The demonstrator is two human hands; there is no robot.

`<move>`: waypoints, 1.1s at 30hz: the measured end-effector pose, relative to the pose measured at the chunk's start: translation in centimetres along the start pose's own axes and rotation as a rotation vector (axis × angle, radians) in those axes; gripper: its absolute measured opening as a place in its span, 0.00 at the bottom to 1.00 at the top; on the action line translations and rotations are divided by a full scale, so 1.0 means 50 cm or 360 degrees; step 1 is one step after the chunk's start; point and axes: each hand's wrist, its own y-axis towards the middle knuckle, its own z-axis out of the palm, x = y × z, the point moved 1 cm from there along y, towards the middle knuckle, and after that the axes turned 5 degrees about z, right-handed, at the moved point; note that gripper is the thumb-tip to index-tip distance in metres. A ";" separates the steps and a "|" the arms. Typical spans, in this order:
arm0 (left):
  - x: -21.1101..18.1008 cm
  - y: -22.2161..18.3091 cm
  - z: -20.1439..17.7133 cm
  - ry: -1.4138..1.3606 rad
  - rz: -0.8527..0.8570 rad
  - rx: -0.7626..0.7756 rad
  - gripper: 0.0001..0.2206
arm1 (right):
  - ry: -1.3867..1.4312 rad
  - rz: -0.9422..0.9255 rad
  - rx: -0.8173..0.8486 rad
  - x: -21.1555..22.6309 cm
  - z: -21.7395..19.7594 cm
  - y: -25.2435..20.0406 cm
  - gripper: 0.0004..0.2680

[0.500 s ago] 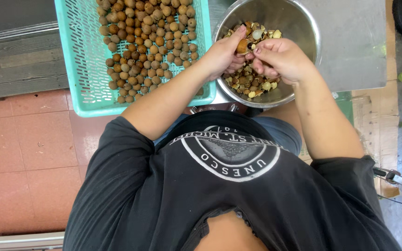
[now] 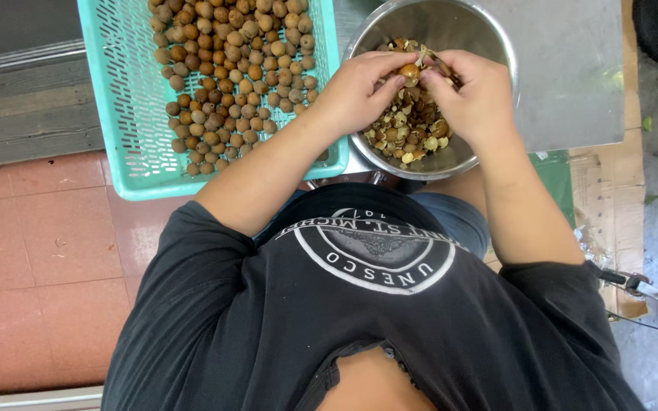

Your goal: The person peels brown nuts by hand, separating the shells from the kernels. Shells are placed into a metal bowl, and peeled kernels are placed into a separate bowl. The person handles the nuts one at a time from a green basket.

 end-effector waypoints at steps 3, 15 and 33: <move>-0.007 -0.003 0.002 0.0002 0.0012 -0.0057 0.15 | -0.0200 -0.0400 -0.0128 0.018 0.012 0.002 0.07; -0.015 -0.007 0.002 0.0032 0.0149 -0.0097 0.14 | 0.0084 -0.0264 -0.0211 0.019 0.041 0.004 0.04; 0.075 -0.031 0.034 -0.1425 -0.0848 -0.0386 0.14 | 0.0579 0.0157 -0.0543 -0.026 0.158 -0.004 0.08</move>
